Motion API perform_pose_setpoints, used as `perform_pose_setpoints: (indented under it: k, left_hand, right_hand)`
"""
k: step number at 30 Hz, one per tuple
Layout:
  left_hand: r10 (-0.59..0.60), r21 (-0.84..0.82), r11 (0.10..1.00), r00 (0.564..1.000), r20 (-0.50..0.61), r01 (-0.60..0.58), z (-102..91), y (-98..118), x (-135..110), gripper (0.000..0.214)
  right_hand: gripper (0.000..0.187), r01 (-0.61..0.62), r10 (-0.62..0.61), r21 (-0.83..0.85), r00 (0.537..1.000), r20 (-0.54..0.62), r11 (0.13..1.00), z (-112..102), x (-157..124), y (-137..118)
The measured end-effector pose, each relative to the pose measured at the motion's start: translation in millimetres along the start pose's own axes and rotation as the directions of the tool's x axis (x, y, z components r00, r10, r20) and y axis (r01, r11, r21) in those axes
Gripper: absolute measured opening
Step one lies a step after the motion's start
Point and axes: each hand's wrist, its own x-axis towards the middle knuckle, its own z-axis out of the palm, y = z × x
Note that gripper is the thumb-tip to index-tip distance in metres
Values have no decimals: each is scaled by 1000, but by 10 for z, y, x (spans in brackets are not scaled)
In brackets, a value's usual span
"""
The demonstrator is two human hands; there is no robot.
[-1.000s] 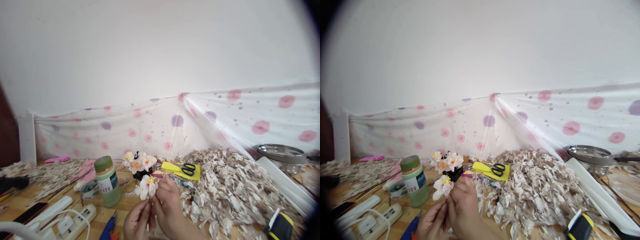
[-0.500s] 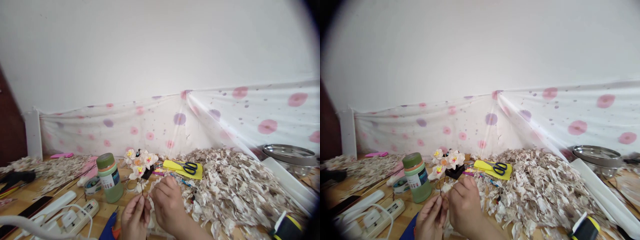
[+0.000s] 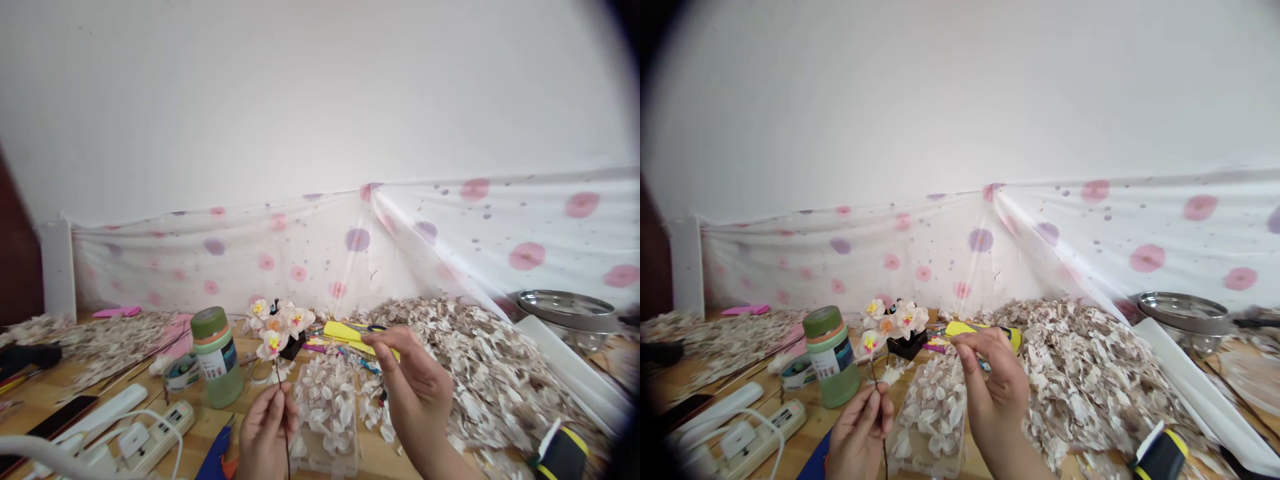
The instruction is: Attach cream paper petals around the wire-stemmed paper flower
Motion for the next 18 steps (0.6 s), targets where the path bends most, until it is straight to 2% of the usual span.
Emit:
perform_pose_setpoints:
  k: [4,6,9,12,15,18]
  left_hand:
    - [240,189,950,968,75,-250,-24,-38,-23,23]
    - [296,240,920,951,94,-310,2,-45,-57,21]
    - [291,263,914,951,106,-309,56,-55,-128,21]
    - [271,322,899,954,125,-297,90,-87,-221,22]
    - [238,384,878,957,168,-286,98,-146,-349,19]
    - [215,459,838,952,220,-295,105,-226,-495,14]
  right_hand:
    - [17,-39,40,-10,997,59,999,-91,-103,-74]
    - [18,-82,83,-10,988,127,997,-91,-224,-82]
    - [19,-175,174,-23,946,272,984,-94,-495,-44]
    - [14,-235,241,-61,898,368,970,-184,-767,2]
    - [35,-242,253,-82,867,430,967,-386,-926,-12]
    - [51,-178,190,-69,870,455,982,-625,-1017,-53]
